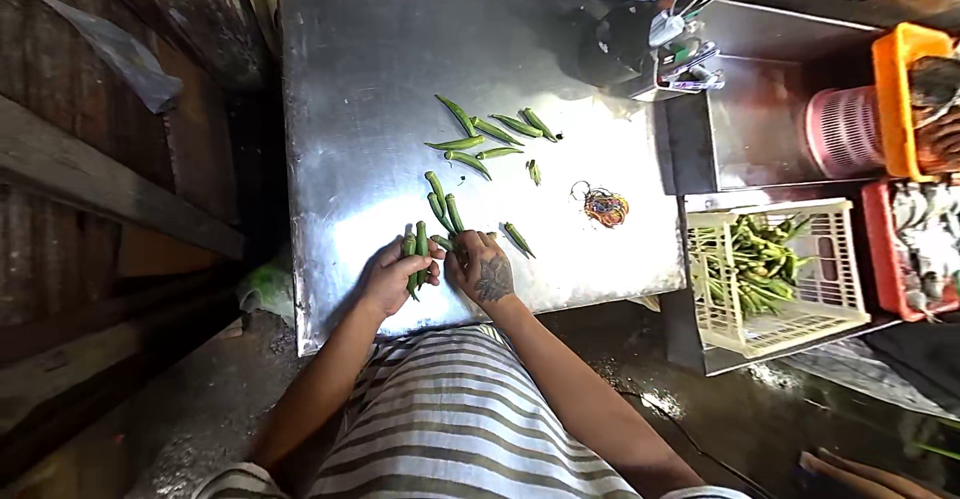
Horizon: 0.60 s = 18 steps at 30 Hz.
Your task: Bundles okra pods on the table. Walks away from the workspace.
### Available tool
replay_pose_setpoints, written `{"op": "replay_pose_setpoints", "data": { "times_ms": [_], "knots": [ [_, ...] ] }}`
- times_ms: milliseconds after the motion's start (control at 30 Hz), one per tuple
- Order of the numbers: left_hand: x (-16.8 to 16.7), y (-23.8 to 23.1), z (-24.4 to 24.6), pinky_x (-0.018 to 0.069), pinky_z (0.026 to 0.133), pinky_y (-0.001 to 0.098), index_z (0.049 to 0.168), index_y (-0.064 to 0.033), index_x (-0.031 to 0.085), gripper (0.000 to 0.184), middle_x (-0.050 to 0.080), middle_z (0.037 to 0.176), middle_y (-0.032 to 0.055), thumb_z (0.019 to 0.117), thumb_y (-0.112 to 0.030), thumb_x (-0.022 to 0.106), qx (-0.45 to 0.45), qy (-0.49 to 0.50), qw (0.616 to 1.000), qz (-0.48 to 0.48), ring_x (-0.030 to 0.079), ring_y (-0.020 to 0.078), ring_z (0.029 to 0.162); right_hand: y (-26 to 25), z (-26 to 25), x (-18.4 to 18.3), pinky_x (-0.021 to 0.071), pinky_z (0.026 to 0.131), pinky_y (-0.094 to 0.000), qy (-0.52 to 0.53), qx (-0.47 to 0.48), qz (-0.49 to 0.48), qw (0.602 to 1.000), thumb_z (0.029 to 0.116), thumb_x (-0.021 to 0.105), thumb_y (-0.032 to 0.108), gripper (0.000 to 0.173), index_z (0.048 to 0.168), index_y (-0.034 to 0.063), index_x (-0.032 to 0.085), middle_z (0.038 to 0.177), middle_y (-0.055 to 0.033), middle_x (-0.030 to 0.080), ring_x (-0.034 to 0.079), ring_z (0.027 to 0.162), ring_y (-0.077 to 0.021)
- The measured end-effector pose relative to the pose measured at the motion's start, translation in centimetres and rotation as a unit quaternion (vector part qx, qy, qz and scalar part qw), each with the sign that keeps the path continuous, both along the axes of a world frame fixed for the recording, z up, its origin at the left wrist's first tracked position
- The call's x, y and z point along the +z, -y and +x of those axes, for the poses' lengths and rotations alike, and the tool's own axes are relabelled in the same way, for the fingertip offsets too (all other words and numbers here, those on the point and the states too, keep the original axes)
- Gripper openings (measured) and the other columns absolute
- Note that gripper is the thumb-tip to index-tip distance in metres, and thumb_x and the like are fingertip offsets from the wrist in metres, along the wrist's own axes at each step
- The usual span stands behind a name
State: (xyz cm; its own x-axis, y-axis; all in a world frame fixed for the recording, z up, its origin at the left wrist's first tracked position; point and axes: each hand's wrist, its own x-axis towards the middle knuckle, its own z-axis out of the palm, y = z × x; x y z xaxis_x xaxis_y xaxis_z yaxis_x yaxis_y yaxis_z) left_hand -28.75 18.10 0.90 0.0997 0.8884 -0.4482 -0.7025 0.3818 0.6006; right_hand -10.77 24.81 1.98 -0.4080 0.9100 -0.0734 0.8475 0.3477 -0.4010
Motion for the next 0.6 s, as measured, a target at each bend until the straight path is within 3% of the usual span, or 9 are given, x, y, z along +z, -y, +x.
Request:
{"op": "replay_pose_setpoints", "data": {
  "times_ms": [100, 167, 267, 367, 433, 500, 533, 600],
  "knots": [
    [0.2, -0.1, 0.7, 0.0619, 0.084, 0.0431, 0.123, 0.0045, 0.056, 0.022, 0.070, 0.113, 0.0196, 0.1024, -0.002, 0.052, 0.013, -0.004, 1.000, 0.014, 0.072, 0.0294, 0.096, 0.2, 0.4, 1.9, 0.0531, 0.059, -0.0328, -0.132, -0.064, 0.011, 0.989, 0.0854, 0.071, 0.023, 0.021, 0.093, 0.0045, 0.070, 0.077, -0.0052, 0.066, 0.061, 0.064, -0.0143],
    [0.2, 0.0, 1.3, 0.0611, 0.089, 0.0464, 0.128, 0.0040, 0.053, 0.025, 0.070, 0.116, 0.0209, 0.1054, -0.007, 0.051, 0.019, -0.005, 0.999, 0.030, 0.072, 0.0318, 0.101, 0.4, 0.7, 3.2, 0.0486, 0.053, -0.0233, -0.205, -0.057, -0.009, 0.977, 0.0864, 0.074, 0.023, 0.020, 0.095, 0.0058, 0.069, 0.076, -0.0004, 0.065, 0.055, 0.059, -0.0057],
    [0.3, -0.3, 2.8, 0.0600, 0.088, 0.0399, 0.133, 0.0011, 0.053, 0.030, 0.069, 0.112, 0.0139, 0.1058, -0.011, 0.053, 0.031, -0.027, 0.998, 0.037, 0.070, 0.0221, 0.099, 1.3, 0.7, 4.1, 0.0549, 0.060, -0.0228, -0.263, -0.005, -0.085, 0.961, 0.0909, 0.076, 0.021, 0.021, 0.102, 0.0039, 0.074, 0.086, -0.0026, 0.072, 0.063, 0.067, -0.0055],
    [0.4, -1.2, 4.1, 0.0584, 0.091, 0.0385, 0.130, 0.0014, 0.054, 0.027, 0.070, 0.112, 0.0138, 0.1047, -0.009, 0.055, 0.045, -0.047, 0.996, 0.061, 0.070, 0.0206, 0.101, 1.5, 1.1, 3.6, 0.0563, 0.066, -0.0224, -0.317, 0.014, -0.110, 0.942, 0.0930, 0.072, 0.015, 0.012, 0.100, 0.0059, 0.077, 0.094, -0.0039, 0.073, 0.065, 0.074, -0.0062],
    [0.7, -1.5, 4.2, 0.0609, 0.086, 0.0391, 0.128, 0.0018, 0.054, 0.027, 0.071, 0.105, 0.0136, 0.1030, -0.008, 0.058, 0.038, -0.073, 0.994, 0.078, 0.071, 0.0217, 0.093, 1.0, 2.0, 3.9, 0.0533, 0.065, -0.0233, -0.356, -0.019, -0.116, 0.927, 0.0914, 0.072, 0.013, 0.011, 0.097, 0.0073, 0.079, 0.095, -0.0043, 0.072, 0.063, 0.075, -0.0075],
    [1.0, -1.6, 3.9, 0.0627, 0.070, 0.0377, 0.123, 0.0012, 0.053, 0.027, 0.068, 0.086, 0.0107, 0.0999, -0.010, 0.064, -0.008, -0.110, 0.987, 0.115, 0.070, 0.0205, 0.072, 0.0, 3.0, 4.9, 0.0539, 0.067, -0.0269, -0.402, -0.055, -0.120, 0.906, 0.0925, 0.070, 0.013, 0.011, 0.097, 0.0057, 0.077, 0.094, -0.0047, 0.069, 0.062, 0.077, -0.0105],
    [1.2, -1.5, 3.8, 0.0606, 0.063, 0.0335, 0.120, -0.0003, 0.053, 0.029, 0.067, 0.082, 0.0080, 0.0972, -0.011, 0.068, -0.044, -0.131, 0.981, 0.134, 0.067, 0.0173, 0.065, -0.8, 3.5, 5.6, 0.0555, 0.071, -0.0296, -0.418, -0.059, -0.123, 0.898, 0.0941, 0.068, 0.015, 0.014, 0.102, 0.0053, 0.076, 0.097, -0.0046, 0.069, 0.062, 0.081, -0.0120],
    [1.9, -1.4, 3.8, 0.0566, 0.058, 0.0247, 0.117, -0.0025, 0.056, 0.035, 0.065, 0.088, 0.0026, 0.0905, -0.013, 0.076, -0.115, -0.173, 0.962, 0.176, 0.063, 0.0098, 0.065, -2.4, 4.3, 7.4, 0.0553, 0.081, -0.0325, -0.420, -0.025, -0.131, 0.898, 0.0996, 0.061, 0.031, 0.031, 0.117, 0.0074, 0.071, 0.111, -0.0035, 0.067, 0.063, 0.094, -0.0127]
  ]
}}
